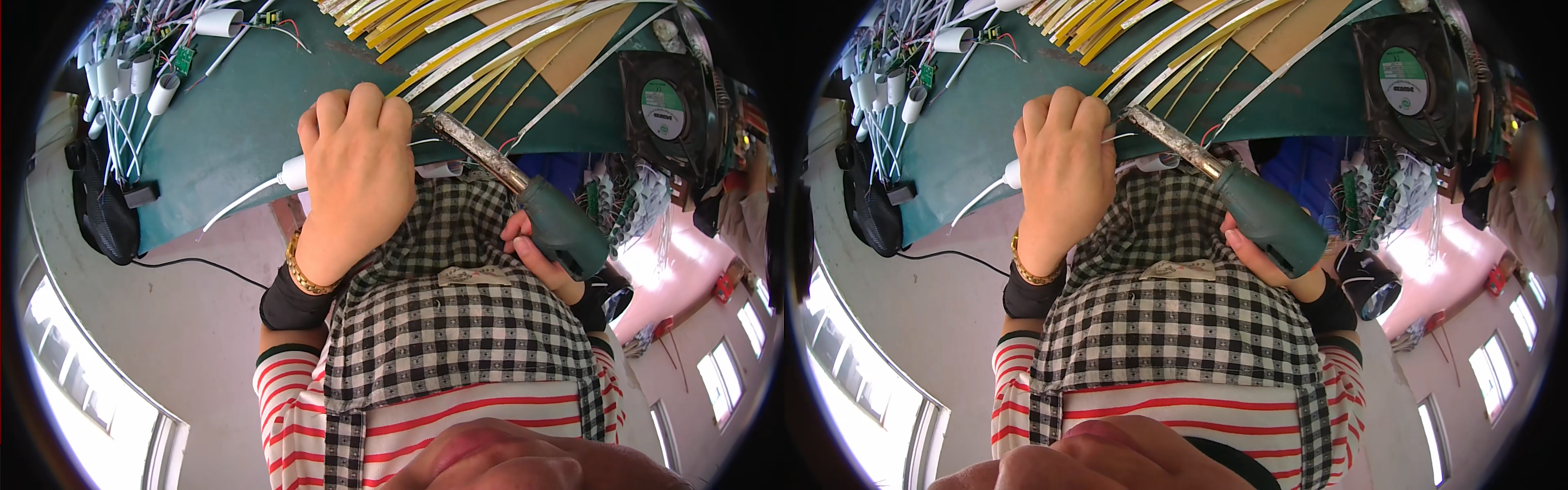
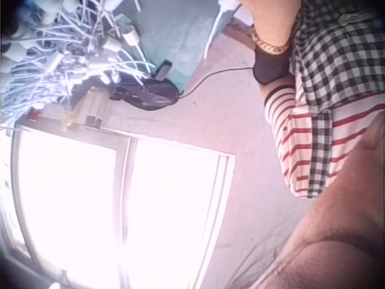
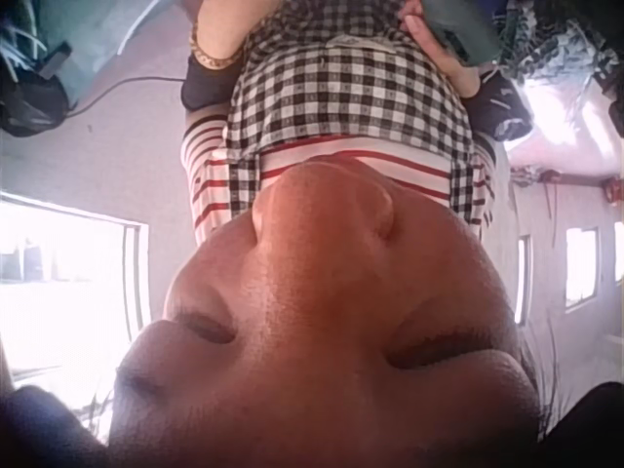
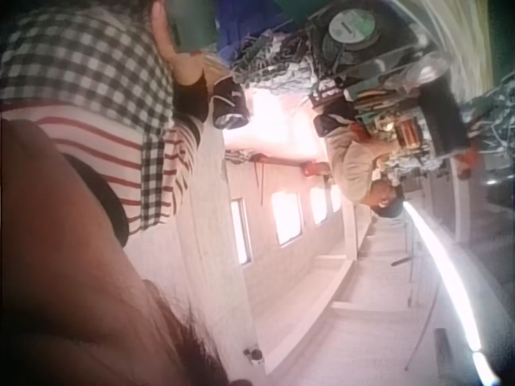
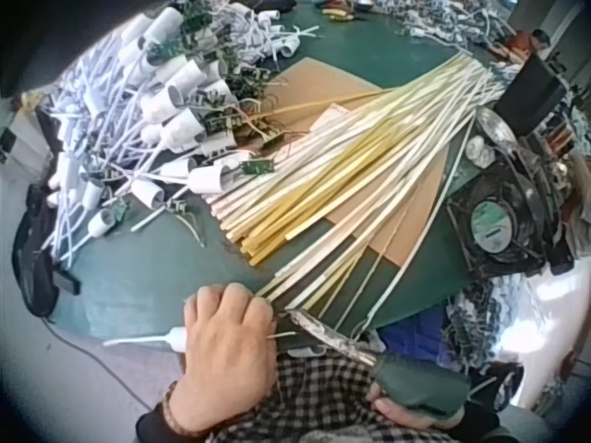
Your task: The person assembles small lighting components by threading wires through lighting tubes and securing them with hot glue applied by a hot glue gun.
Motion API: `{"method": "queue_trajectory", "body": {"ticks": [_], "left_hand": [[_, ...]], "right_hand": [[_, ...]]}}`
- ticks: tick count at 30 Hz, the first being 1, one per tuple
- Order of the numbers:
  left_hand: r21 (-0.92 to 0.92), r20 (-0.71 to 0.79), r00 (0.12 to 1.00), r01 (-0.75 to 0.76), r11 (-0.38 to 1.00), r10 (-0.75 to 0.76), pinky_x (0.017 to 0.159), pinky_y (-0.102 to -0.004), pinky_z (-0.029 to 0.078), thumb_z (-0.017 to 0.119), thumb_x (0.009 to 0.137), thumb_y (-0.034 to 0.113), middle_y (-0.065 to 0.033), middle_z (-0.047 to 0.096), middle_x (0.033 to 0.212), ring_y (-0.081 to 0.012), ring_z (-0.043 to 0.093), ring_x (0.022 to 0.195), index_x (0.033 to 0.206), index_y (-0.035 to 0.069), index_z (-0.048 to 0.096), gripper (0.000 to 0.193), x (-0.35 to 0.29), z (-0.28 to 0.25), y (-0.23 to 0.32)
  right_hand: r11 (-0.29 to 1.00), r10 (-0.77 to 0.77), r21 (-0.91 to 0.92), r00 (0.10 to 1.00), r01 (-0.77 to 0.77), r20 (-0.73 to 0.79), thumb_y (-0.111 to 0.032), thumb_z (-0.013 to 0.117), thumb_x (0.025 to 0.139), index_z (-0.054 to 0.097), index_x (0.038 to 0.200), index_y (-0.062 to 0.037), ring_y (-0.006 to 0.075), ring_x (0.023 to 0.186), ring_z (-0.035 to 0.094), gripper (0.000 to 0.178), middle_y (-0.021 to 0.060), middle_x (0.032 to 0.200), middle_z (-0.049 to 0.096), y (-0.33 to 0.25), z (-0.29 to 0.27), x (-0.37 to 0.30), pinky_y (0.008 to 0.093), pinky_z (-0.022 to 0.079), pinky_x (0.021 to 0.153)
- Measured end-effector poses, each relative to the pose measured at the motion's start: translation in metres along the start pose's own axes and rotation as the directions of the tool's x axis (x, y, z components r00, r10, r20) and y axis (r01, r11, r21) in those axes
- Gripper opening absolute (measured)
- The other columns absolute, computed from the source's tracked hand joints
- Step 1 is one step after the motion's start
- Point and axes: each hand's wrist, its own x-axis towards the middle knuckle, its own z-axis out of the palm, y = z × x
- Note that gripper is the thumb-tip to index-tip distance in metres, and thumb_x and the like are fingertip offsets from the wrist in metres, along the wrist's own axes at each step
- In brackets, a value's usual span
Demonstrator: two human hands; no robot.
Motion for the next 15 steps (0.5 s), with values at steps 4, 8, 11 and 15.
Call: {"method": "queue_trajectory", "body": {"ticks": [4, 8, 11, 15], "left_hand": [[0.013, -0.003, 1.000, -0.012, 1.000, 0.012, 0.082, -0.0428, 0.035, 0.053, 0.068, 0.003, -0.0096, 0.048, 0.084, -0.0303, 0.046, 0.089, 0.080, 0.005, 0.055, 0.012, 0.001, 0.001, 0.001], [0.001, -0.002, 1.000, -0.007, 1.000, 0.007, 0.082, -0.0429, 0.035, 0.053, 0.068, 0.003, -0.0097, 0.048, 0.084, -0.0304, 0.046, 0.089, 0.081, 0.005, 0.056, 0.014, 0.000, -0.001, 0.000], [0.012, -0.002, 1.000, -0.019, 1.000, 0.019, 0.082, -0.0431, 0.035, 0.053, 0.068, 0.003, -0.0098, 0.049, 0.085, -0.0305, 0.046, 0.089, 0.083, 0.005, 0.057, 0.015, 0.000, -0.001, 0.000], [0.014, 0.012, 1.000, -0.013, 1.000, 0.013, 0.083, -0.0432, 0.035, 0.053, 0.069, 0.004, -0.0097, 0.049, 0.085, -0.0305, 0.047, 0.090, 0.083, 0.005, 0.057, 0.015, 0.000, -0.002, -0.001]], "right_hand": [[0.973, -0.053, 0.227, 0.999, 0.049, 0.009, 0.004, 0.062, 0.075, 0.063, 0.092, 0.0005, 0.0189, 0.067, 0.061, 0.017, 0.0103, 0.077, 0.062, -0.012, -0.001, 0.011, 0.0275, 0.049, 0.060], [0.996, -0.051, 0.088, 0.975, 0.033, 0.218, -0.004, 0.052, 0.087, 0.045, 0.109, -0.0029, 0.0163, 0.079, 0.055, 0.023, 0.0126, 0.093, 0.055, -0.012, -0.013, 0.006, 0.0283, 0.046, 0.076], [0.958, -0.049, 0.281, 0.999, 0.047, 0.003, -0.003, 0.050, 0.089, 0.043, 0.115, -0.0047, 0.0166, 0.079, 0.054, 0.028, 0.0130, 0.095, 0.054, -0.017, -0.006, 0.002, 0.0289, 0.046, 0.076], [0.965, -0.119, 0.242, 0.991, 0.101, 0.062, -0.002, 0.048, 0.089, 0.040, 0.120, -0.0063, 0.0167, 0.079, 0.054, 0.033, 0.0134, 0.095, 0.055, -0.015, -0.011, 0.007, 0.0295, 0.046, 0.075]]}}
